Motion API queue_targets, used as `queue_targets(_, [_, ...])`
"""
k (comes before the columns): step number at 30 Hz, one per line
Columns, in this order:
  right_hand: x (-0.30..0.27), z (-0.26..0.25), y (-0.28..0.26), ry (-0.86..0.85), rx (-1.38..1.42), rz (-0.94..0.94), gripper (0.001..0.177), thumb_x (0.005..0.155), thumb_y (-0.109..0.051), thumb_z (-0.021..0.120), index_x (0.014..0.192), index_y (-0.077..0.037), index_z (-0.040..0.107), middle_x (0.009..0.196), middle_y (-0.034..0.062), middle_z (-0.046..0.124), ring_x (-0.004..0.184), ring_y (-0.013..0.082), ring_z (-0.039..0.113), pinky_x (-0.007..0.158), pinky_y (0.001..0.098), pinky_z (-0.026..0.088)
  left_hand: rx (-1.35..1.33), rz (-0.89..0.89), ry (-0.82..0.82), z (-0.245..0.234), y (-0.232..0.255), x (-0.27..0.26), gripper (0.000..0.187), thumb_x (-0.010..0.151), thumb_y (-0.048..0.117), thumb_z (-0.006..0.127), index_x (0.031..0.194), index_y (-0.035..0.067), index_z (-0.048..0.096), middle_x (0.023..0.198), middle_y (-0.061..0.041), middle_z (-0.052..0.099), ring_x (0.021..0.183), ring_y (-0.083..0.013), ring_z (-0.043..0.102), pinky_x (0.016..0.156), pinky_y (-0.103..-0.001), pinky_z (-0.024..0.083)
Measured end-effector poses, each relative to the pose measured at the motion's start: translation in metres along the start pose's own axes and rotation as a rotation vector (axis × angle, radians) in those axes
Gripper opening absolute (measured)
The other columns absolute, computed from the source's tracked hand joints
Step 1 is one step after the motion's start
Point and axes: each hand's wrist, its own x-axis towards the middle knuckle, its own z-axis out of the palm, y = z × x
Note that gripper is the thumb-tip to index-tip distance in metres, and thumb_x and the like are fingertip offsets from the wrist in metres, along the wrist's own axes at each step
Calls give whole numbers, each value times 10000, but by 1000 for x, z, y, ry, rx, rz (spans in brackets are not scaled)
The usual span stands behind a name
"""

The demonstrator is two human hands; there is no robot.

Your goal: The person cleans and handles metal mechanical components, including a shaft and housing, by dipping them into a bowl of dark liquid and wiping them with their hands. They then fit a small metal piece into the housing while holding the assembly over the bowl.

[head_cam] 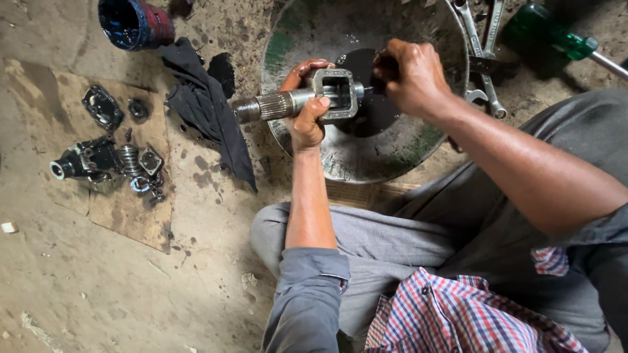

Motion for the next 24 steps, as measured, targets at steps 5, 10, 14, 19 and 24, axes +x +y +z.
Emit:
queue_targets(5, [-7, -10, 2, 53, -306, -419, 184, 742, -124, 813, 922, -139, 782, 896, 133, 755, 780, 366, 731, 630, 493, 575, 126, 56, 98, -9, -17, 1, 527, 720, 46, 691, 1238, -44, 658, 1217, -144, 676, 1184, -258, 622, 1128, -374, 459])
queue_targets(10, [-13, -59, -18, 73, -365, -283, 179, 851, -196, 817, 904, -37, 752, 859, 192, 715, 783, 401, 695, 641, 505, 546, -8, -25, 332, -25, -32, 7, 513, 662, 13, 653, 1174, -14, 667, 1154, -111, 672, 1053, -231, 618, 1023, -344, 491])
queue_targets(14, [-39, -145, -44, 208, -27, -467, 168, 854, -129, 838, 983, -44, 771, 912, 125, 757, 779, 237, 739, 698, 364, 601, -211, -120, 440, -20, -37, 12, 460, 676, 51, 621, 1128, -22, 672, 1027, -118, 662, 945, -261, 669, 914, -368, 573])
queue_targets(19, [-70, -192, -109, -115, 430, -593, 188, 882, -118, 789, 1045, -50, 727, 983, 68, 745, 884, 158, 719, 768, 292, 595, -285, -22, 476, -30, -35, 11, 343, 776, 60, 623, 1106, -26, 658, 1042, -99, 634, 982, -237, 638, 935, -351, 539])
queue_targets(24, [-53, -100, -93, 338, -221, -887, 318, 684, -53, 784, 991, -95, 711, 988, 97, 722, 922, 255, 717, 772, 345, 597, -173, -13, 505, -56, -40, 2, 334, 773, 112, 604, 1063, -12, 713, 971, -65, 599, 916, -205, 581, 861, -339, 503])
